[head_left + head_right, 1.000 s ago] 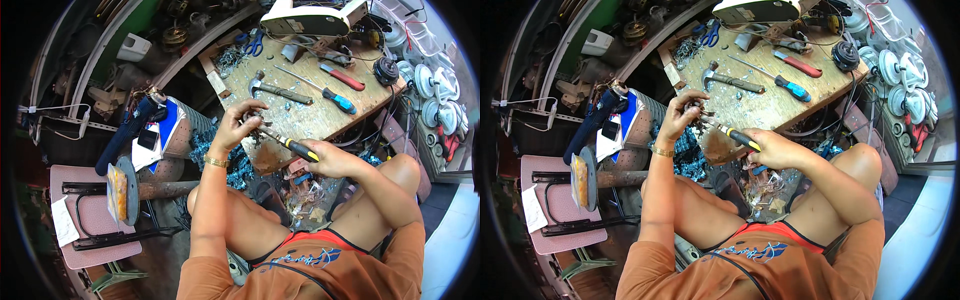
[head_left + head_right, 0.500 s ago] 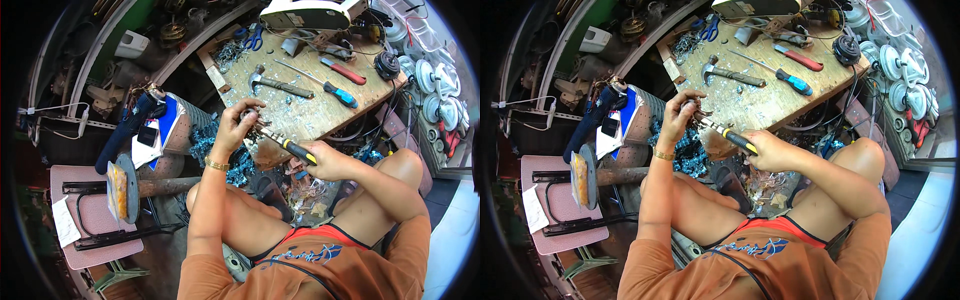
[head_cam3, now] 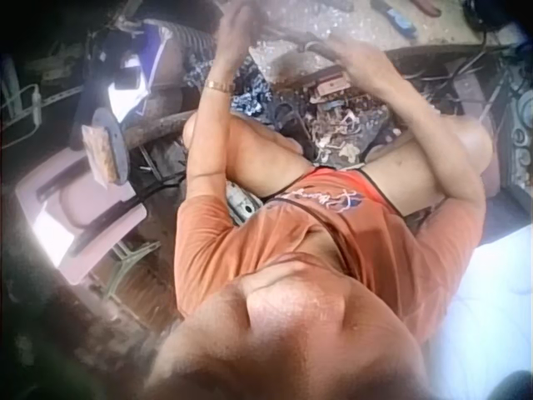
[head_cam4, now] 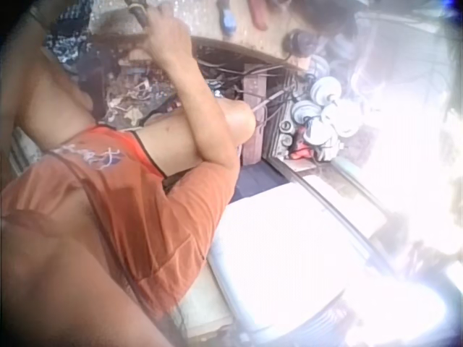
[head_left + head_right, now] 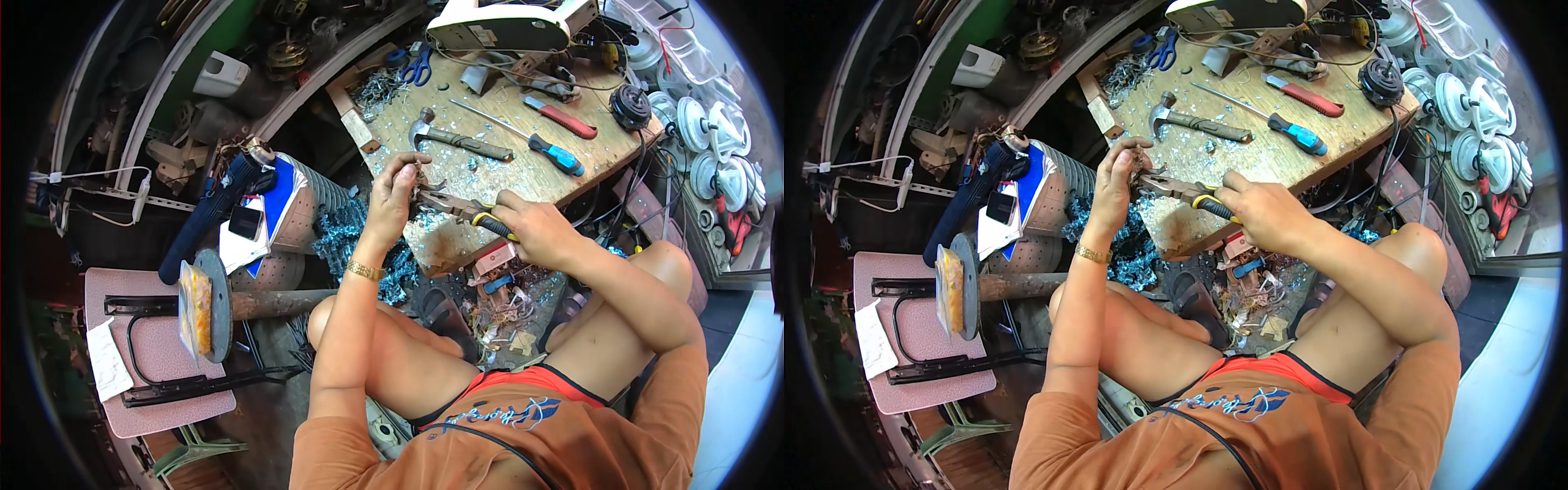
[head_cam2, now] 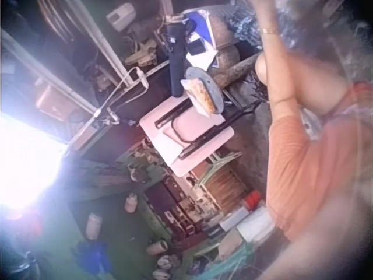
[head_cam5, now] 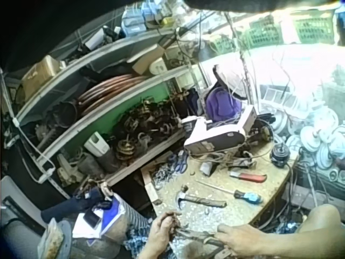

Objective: The person dismantles a metallic appliance component by hand using pliers and a screwdriver. They remove small parts and scrap metal from the main body of the component while seated at a workbench.

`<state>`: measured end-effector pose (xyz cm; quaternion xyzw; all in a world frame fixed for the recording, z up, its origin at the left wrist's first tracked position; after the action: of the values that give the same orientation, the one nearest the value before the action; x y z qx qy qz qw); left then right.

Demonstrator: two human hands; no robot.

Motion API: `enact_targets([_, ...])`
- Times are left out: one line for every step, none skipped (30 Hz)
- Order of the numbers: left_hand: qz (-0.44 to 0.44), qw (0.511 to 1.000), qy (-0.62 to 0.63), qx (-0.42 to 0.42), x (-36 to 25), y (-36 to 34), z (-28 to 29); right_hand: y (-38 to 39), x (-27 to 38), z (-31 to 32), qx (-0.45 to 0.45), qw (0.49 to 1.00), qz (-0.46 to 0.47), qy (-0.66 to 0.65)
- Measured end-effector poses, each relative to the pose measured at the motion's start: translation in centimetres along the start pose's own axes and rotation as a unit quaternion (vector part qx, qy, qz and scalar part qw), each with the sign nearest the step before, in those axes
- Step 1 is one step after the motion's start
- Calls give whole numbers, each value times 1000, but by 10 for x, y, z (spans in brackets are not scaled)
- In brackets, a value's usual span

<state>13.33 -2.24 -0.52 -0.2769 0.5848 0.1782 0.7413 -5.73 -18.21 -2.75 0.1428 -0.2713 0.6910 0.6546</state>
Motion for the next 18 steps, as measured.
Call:
enact_targets([32,999,26,-7,3,-2,0,-2,-3,0,-11,999,17,28])
enact_targets([32,999,26,-7,4,-2,2,-3,-5,0,-11,999,17,28])
enact_targets([66,997,40,1,7,-2,3,-4,-6,0,-19,999,26,41])
enact_targets([100,993,54,9,10,-1,5,-5,-7,1,-27,998,34,55])
enact_targets([101,993,55,9,8,-2,3,-6,-10,2,-26,998,33,55])
enact_targets([157,983,94,1,9,-2,0,-7,-13,4,-40,995,47,74])
enact_targets([211,969,131,-7,10,-1,-3,-9,-16,7,-53,992,62,93])
enact_targets([264,950,167,-17,11,1,-3,-13,-18,11,-53,992,64,92])
enact_targets([294,940,175,-2,16,1,-2,-16,-18,17,-63,986,94,120])
enact_targets([294,940,175,-4,22,1,2,-18,-17,21,-74,978,124,149])
enact_targets([315,924,214,36,25,0,2,-19,-15,25,-90,974,145,150])
enact_targets([335,905,253,76,27,1,1,-20,-15,25,-90,974,146,149])
enact_targets([349,904,236,76,30,2,3,-20,-16,25,-92,972,156,150])
enact_targets([348,904,237,77,33,2,2,-20,-17,27,-93,970,165,153])
enact_targets([357,906,218,74,36,2,2,-20,-17,27,-93,970,164,155])
enact_targets([365,907,198,70,40,3,0,-19,-19,23,-28,984,119,129])
enact_targets([326,932,157,16,35,0,-9,-14,-23,19,36,992,66,105])
enact_targets([250,961,119,6,35,-3,-3,-9,-22,5,49,998,29,35])
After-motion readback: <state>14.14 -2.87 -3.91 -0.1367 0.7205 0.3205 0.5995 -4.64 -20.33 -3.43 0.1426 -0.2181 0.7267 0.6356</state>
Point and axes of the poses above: each hand's wrist, its own y-axis away from the middle knuckle, its own z-axis out of the back of the hand, x = y × z, the point moved 3 cm from there along -y, towards the middle knuckle, and after that the axes turned 2 degrees about -z, right-handed, at the moved point
